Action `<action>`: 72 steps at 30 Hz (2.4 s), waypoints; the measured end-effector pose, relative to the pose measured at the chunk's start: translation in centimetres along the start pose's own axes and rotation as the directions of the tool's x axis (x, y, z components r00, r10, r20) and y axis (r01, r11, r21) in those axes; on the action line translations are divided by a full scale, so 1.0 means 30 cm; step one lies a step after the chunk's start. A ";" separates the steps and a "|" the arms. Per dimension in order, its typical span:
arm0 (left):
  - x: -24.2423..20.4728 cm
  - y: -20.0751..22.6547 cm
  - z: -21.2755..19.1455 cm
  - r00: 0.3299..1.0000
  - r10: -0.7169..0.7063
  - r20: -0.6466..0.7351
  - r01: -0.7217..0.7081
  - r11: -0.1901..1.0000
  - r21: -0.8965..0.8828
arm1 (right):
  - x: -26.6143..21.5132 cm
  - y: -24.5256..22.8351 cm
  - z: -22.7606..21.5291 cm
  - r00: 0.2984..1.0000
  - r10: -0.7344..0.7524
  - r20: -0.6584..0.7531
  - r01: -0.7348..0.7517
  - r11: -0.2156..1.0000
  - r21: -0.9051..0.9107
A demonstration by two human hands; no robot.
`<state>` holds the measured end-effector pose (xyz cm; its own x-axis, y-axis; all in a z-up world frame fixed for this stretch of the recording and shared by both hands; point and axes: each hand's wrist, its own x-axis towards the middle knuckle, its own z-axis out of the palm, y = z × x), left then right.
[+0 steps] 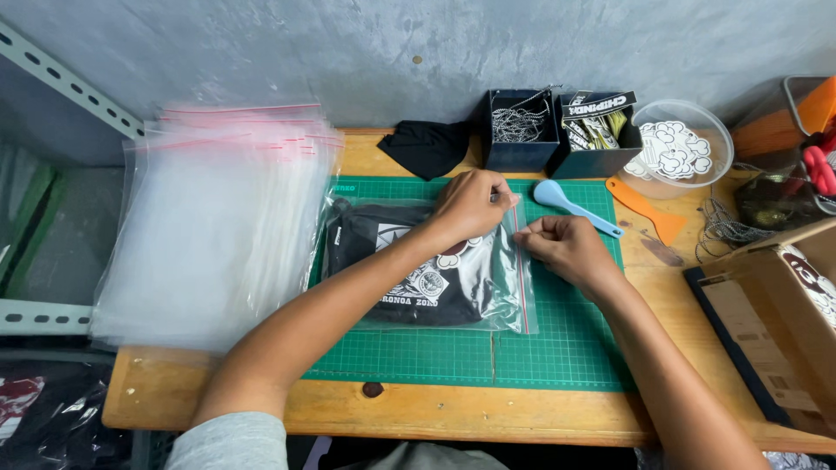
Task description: The person attaches a cartoon character keychain to a small black pouch using a metal clasp. They then place the pouch and keychain into a clear plastic zip-lock bag, seal it, and smooth out the air inside.
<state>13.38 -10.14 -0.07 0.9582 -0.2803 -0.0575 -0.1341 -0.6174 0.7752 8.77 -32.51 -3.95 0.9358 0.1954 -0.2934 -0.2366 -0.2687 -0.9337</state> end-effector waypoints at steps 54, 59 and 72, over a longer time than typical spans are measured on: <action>-0.615 -0.188 -0.319 0.687 0.174 -0.706 -0.331 0.939 -0.091 | 0.061 -0.451 0.470 0.871 -0.463 0.166 0.489 0.854 -0.179; -0.613 -0.194 -0.349 0.823 -0.001 -0.568 -0.287 0.862 -0.418 | -0.004 -0.483 0.520 0.916 -0.353 0.190 0.327 0.932 0.155; -0.642 -0.207 -0.420 0.726 0.134 -0.674 -0.016 0.984 0.178 | -0.005 -0.376 0.482 0.714 -0.680 0.167 0.538 0.380 -0.752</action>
<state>-1.06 8.37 4.14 0.8485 0.2095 0.4859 -0.1922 -0.7335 0.6519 7.52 -15.86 3.65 0.7854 0.4794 0.3916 0.6101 -0.7067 -0.3584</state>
